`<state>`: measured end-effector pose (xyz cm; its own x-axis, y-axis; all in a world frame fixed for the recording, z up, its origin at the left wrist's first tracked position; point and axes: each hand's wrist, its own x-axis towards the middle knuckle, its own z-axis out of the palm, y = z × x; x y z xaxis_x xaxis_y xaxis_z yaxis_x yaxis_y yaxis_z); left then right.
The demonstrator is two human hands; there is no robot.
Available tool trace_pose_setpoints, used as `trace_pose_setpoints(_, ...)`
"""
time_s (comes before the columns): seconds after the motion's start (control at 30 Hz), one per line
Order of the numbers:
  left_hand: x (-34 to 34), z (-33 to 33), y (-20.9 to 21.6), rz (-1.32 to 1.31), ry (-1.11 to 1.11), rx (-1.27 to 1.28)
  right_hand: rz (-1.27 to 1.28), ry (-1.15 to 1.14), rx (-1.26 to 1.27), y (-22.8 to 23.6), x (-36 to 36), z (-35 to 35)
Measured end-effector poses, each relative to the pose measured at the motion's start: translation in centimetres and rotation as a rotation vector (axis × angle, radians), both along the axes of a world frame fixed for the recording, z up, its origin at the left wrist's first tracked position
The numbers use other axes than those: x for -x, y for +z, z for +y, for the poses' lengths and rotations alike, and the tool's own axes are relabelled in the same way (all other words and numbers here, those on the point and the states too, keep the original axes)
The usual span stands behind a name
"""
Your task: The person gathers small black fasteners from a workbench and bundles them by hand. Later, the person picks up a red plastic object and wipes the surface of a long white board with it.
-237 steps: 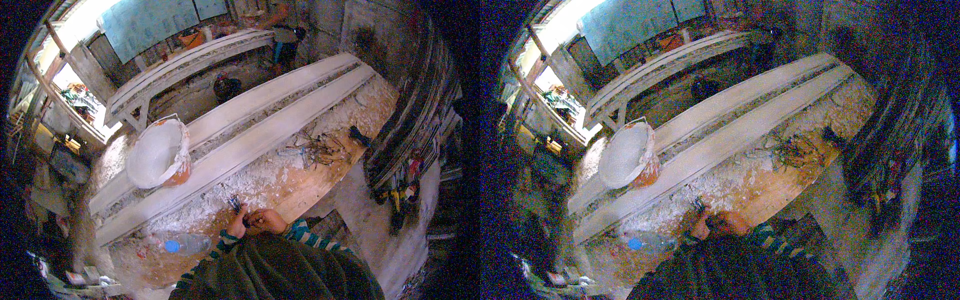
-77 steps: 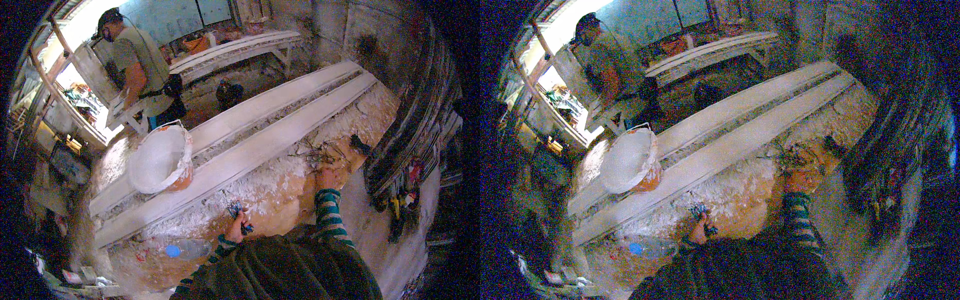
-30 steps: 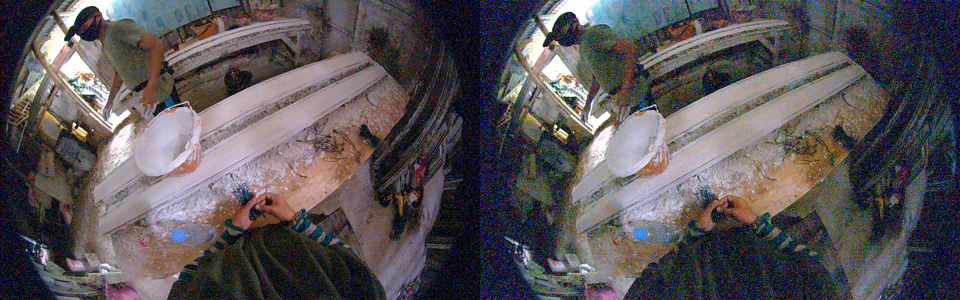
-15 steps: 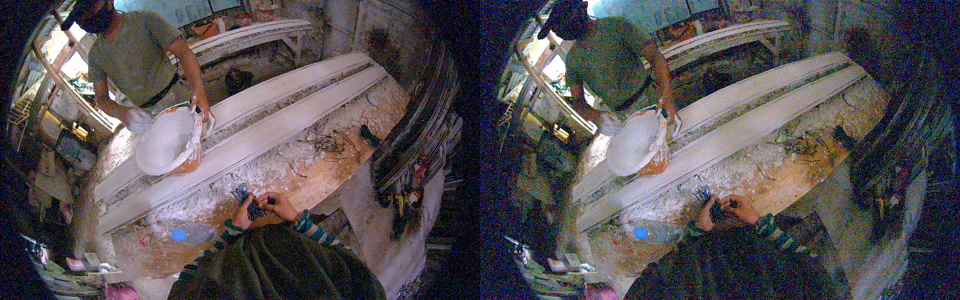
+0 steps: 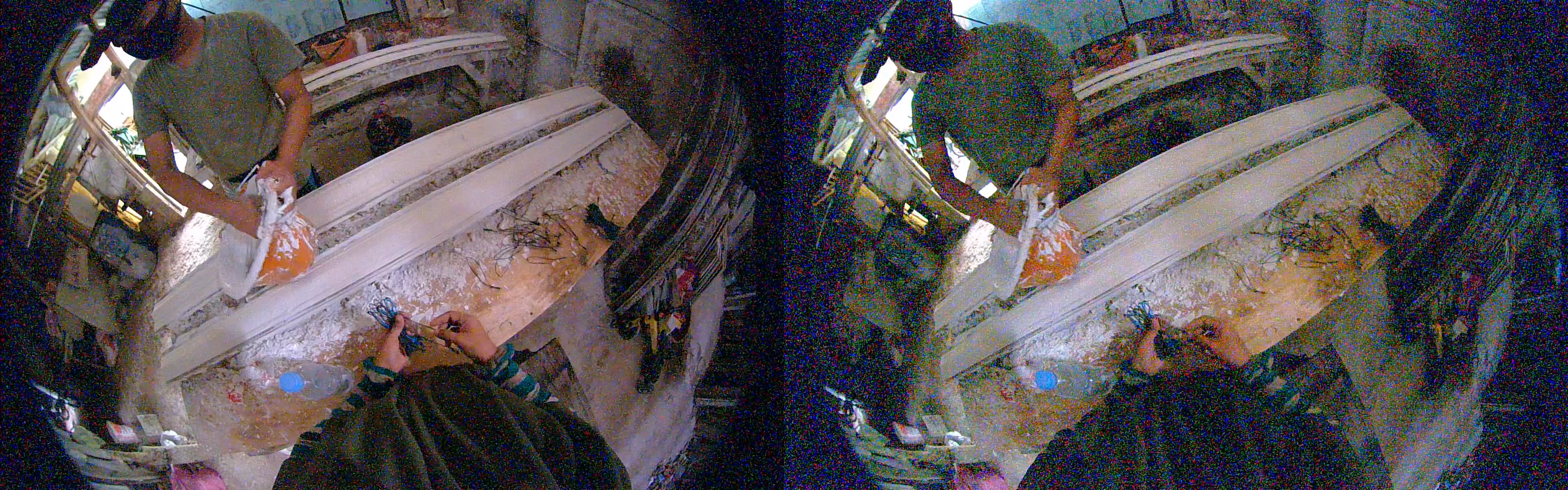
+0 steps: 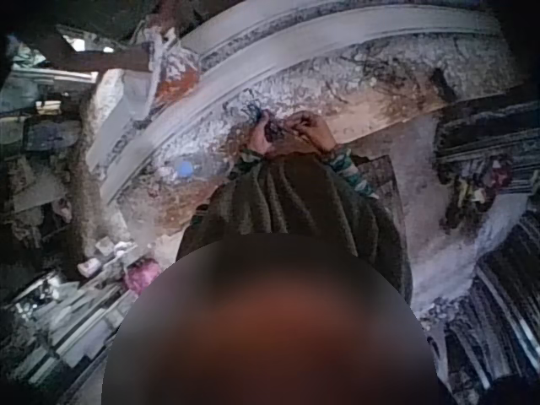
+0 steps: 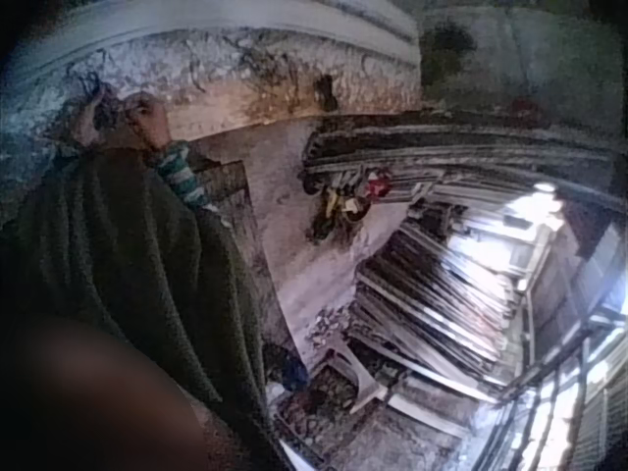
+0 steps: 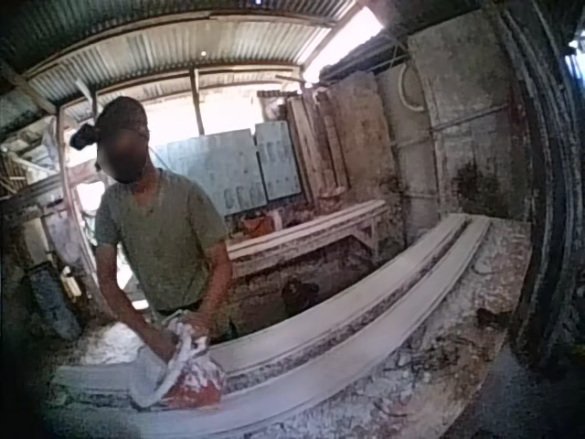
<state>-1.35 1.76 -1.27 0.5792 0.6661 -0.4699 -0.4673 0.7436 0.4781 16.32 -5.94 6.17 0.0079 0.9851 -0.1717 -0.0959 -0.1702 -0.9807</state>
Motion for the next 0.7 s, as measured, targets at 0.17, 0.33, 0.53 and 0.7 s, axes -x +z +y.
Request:
trace_pose_setpoints(0.17,0.4,0.4,-0.7,-0.024,0.045,0.058,0.033,0.039,0.028,-0.2,-0.9,-0.6)
trace_pose_setpoints(0.33,0.6,0.9,-1.1,-0.092,-0.022,0.095,-0.084,0.078,0.021,-1.1,-1.4,-0.9)
trace_pose_setpoints(0.53,0.5,1.1,-0.8,-0.042,0.276,0.025,-0.049,0.135,0.044,-0.9,-2.0,-1.3)
trace_pose_setpoints(0.7,1.1,1.4,-0.1,-0.154,0.229,-0.095,-0.23,-0.067,-0.008,0.1,-2.3,-1.2)
